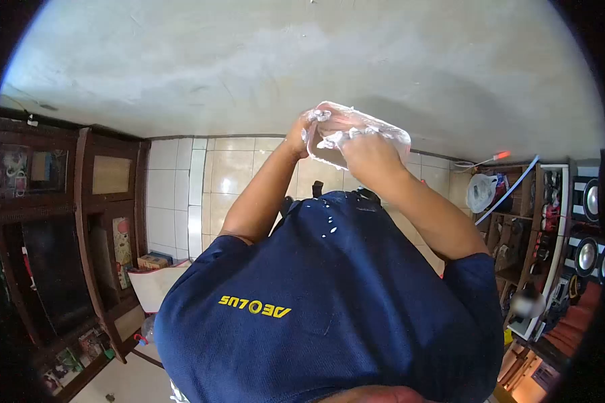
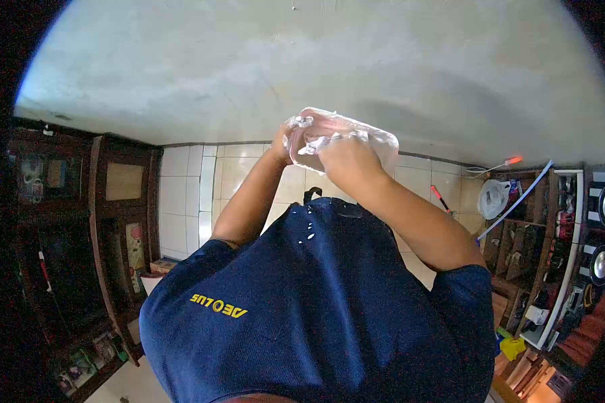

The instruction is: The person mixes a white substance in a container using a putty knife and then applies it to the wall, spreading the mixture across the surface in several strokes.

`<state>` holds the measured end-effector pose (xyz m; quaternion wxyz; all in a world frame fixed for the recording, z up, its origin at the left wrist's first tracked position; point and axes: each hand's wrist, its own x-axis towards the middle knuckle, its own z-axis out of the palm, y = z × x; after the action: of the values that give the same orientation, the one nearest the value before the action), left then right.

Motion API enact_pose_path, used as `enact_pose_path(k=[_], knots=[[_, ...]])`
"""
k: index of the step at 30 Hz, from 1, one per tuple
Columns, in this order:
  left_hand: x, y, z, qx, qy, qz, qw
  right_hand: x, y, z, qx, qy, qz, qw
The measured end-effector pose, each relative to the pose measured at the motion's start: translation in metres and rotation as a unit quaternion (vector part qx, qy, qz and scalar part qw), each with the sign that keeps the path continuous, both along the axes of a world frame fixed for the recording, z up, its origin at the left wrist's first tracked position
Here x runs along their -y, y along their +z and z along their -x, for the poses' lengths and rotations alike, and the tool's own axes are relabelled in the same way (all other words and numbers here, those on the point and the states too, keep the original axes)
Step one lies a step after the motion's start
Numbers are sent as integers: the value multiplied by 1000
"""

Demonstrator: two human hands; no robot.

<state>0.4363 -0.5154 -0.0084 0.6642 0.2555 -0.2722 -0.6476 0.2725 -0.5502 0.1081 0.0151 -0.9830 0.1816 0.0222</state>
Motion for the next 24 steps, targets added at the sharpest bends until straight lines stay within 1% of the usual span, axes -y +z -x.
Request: enact_pose_path(k=[1, 3, 5, 6, 7, 8, 9, 11, 12, 13, 15, 17, 19, 20, 22, 24], knots=[[3, -4, -3, 1, -1, 1, 1000, 3, 4, 0, 1, -1, 1, 1000], [1, -11, -8, 77, -11, 40, 996, 5, 7, -2, -6, -3, -32, 999], [0, -10, -12, 89, 7, 18, 996, 3, 1, -2, 5, 18, -39, 999], [4, -14, -16, 216, 27, 59, 974, -1, 1, -2, -24, 28, -39, 999], [6, -17, -18, 340, 49, 100, 934, -3, 1, -2, -52, 38, -38, 997], [9, -21, -14, 231, 29, 37, 972, 1, 3, -2, -40, 47, -45, 997], [10, -18, -13, 231, 31, 38, 972, 1, 10, -2, -39, 48, -44, 997], [8, -13, -14, 158, 14, 12, 987, 0, 26, -3, -81, -16, -59, 995], [7, -8, -13, 83, -8, -41, 996, 3, 22, -1, -52, -8, -59, 997], [8, -7, -13, 83, -8, -40, 996, 4, 19, 2, -51, -7, -58, 997], [9, -10, -11, -6, -16, -54, 998, 3, 19, 5, 10, -75, -30, 997], [9, -11, -10, 5, -19, -46, 999, 0, 20, -1, 16, -80, -27, 996], [13, -5, -9, 27, -28, -27, 999, -2, 6, -6, 0, -121, 24, 992], [9, -3, -6, 30, -33, -26, 999, -6, -2, -4, 43, -102, 21, 994], [1, 4, 2, 165, 34, 24, 985, -12, 0, -1, 34, -97, 4, 995], [1, 10, 4, 155, 23, 11, 988, -17, 7, 3, 18, -88, -9, 996]])
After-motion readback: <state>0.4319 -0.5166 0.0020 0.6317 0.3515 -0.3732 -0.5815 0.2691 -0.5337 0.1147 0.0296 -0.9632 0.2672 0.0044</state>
